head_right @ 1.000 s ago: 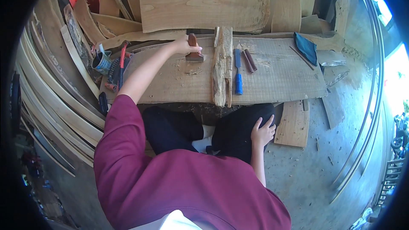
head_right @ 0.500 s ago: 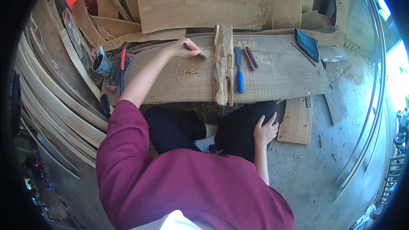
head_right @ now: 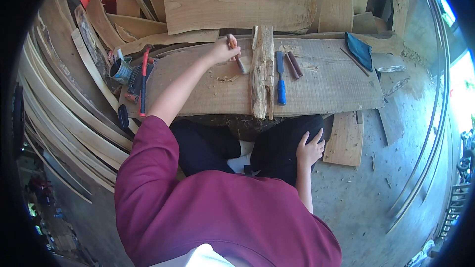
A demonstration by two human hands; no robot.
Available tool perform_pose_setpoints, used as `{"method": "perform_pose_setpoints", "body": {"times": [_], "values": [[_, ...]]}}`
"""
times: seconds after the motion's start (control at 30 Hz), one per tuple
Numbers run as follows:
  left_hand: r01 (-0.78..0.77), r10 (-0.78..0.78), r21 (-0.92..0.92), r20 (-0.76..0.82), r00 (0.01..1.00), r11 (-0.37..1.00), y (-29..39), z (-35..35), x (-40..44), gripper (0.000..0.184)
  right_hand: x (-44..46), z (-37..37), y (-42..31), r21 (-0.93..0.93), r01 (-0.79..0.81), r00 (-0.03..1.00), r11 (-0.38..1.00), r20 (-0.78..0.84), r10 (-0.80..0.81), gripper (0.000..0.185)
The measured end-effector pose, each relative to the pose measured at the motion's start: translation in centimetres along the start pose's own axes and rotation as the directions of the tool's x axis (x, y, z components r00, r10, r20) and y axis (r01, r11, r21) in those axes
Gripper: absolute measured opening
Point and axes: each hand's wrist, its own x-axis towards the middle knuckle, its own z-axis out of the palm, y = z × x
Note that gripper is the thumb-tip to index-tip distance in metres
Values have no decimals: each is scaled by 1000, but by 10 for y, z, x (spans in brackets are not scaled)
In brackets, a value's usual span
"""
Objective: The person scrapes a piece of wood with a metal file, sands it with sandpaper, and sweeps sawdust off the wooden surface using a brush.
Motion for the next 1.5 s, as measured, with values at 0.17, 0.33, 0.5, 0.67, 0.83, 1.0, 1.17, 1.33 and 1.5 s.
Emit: {"method": "perform_pose_setpoints", "body": {"times": [0.17,0.33,0.5,0.67,0.83,1.0,1.17,1.33,1.5], "values": [[56,-31,666,-50,998,744,21,-30,-19,22,0,0,-1,-2,0,1000,1000,4,0,63],[21,18,220,-171,985,975,50,-55,-27,22,1,2,0,-1,4,1000,1000,7,-4,62],[41,-39,-15,103,994,999,55,-9,-55,21,1,0,1,-4,5,1000,1000,10,-5,63],[182,-220,324,86,972,928,31,-17,-69,17,1,2,3,-3,8,1000,1000,13,-8,63],[50,-53,251,6,999,967,49,-51,-81,13,1,2,2,-8,1,1000,1000,17,0,63],[103,-70,-86,327,942,991,52,-19,-119,19,1,2,3,-11,14,1000,1000,8,-14,63],[120,-190,364,164,968,924,35,-44,-125,8,1,2,3,-8,18,1000,1000,17,-18,64],[45,-72,277,88,993,960,63,-58,-139,9,1,3,5,-14,20,1000,1000,13,-19,64],[107,-175,165,482,859,980,52,-36,-158,9,1,0,4,12,16,1000,1000,25,-16,64]]}}
